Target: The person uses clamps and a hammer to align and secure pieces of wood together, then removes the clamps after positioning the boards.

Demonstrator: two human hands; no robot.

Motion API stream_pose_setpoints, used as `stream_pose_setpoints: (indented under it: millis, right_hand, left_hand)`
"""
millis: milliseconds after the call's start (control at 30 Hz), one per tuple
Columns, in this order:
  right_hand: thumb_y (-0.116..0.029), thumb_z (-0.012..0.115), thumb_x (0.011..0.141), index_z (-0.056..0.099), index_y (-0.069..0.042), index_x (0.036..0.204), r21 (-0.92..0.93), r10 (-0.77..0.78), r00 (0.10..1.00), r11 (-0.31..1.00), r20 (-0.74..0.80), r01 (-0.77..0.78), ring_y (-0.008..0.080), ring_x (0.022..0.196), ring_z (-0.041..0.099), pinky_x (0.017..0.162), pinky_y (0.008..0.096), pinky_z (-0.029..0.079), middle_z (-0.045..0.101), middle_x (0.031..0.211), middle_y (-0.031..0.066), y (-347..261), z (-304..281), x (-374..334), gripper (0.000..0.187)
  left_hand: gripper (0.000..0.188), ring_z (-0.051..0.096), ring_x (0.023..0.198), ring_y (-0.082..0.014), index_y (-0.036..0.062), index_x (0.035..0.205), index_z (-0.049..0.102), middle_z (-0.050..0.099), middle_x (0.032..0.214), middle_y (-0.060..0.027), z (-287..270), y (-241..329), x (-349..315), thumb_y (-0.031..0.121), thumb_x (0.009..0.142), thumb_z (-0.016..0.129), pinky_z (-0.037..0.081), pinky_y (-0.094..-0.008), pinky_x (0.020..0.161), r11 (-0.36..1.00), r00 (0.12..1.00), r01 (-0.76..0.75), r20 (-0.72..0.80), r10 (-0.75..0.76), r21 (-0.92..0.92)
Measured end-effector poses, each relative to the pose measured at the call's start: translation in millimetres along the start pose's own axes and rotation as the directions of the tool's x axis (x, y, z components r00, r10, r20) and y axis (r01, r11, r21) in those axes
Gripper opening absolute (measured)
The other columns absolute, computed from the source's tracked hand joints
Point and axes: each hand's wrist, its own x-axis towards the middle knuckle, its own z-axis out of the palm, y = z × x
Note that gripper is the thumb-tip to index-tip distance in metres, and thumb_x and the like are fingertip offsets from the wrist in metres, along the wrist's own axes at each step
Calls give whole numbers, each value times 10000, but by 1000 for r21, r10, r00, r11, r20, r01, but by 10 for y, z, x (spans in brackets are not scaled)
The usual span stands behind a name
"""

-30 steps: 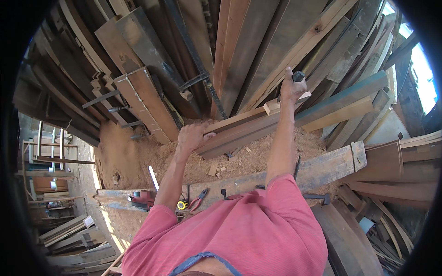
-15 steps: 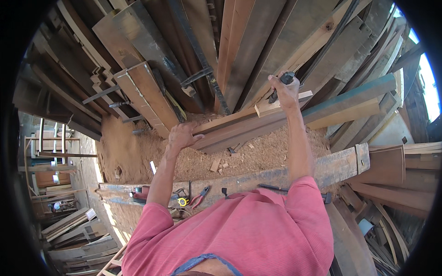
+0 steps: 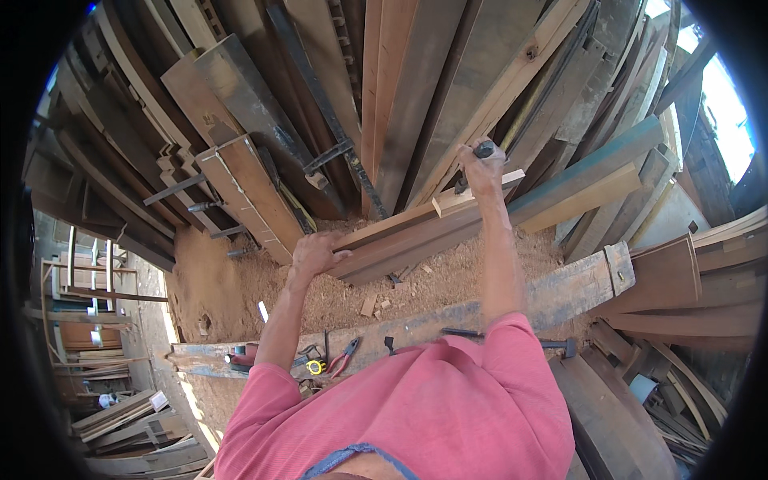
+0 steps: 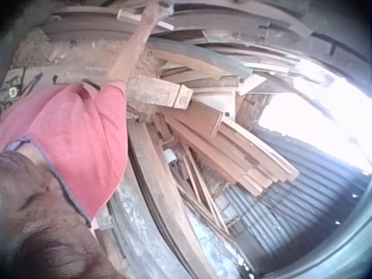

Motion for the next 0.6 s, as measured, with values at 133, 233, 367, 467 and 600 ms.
stream_pose_setpoints:
  millis: [133, 233, 367, 467, 600]
  right_hand:
    - [-103, 807, 807, 484, -121, 769, 41, 80, 958, 995, 274, -94, 73, 619, 516, 570, 255, 433, 521, 664, -38, -128, -25, -151, 326]
    - [-181, 808, 831, 532, -91, 828, -28, 46, 984, 999, 172, -42, 79, 654, 505, 596, 252, 425, 528, 718, -35, -205, 78, -278, 290]
    - [-239, 789, 858, 565, -46, 874, -311, -238, 960, 933, -149, 183, 92, 667, 484, 604, 270, 418, 534, 755, -29, -276, 151, -312, 296]
    - [-245, 781, 863, 569, -34, 861, -363, -204, 914, 929, -351, 68, 95, 657, 469, 596, 295, 417, 516, 730, -31, -15, -70, -89, 299]
    - [-135, 752, 860, 520, -88, 767, -193, -48, 956, 981, -288, -9, 75, 550, 478, 498, 264, 389, 512, 637, -31, -35, -204, 80, 254]
  left_hand:
    - [609, 672, 1118, -322, 186, 1285, 658, 719, 1167, -127, 32, -192, -11, 581, 827, 732, 524, -443, 982, 995, 997, 66, 46, -69, 73]
    - [614, 666, 1132, -322, 184, 1300, 650, 717, 1175, -133, 66, -215, -11, 567, 828, 739, 520, -440, 993, 988, 993, 91, 63, -100, 122]
    - [577, 660, 1128, -350, 141, 1248, 671, 713, 1178, -140, -2, -63, 55, 508, 815, 769, 525, -450, 968, 988, 994, 79, 69, -88, 135]
    - [534, 661, 1119, -357, 126, 1215, 681, 710, 1179, -147, -83, 204, 114, 453, 806, 786, 528, -456, 950, 989, 989, 67, 123, -83, 133]
    - [484, 675, 1079, -357, 131, 1195, 680, 716, 1141, -154, -92, 317, 116, 406, 811, 782, 535, -462, 929, 992, 996, 45, 71, -54, 114]
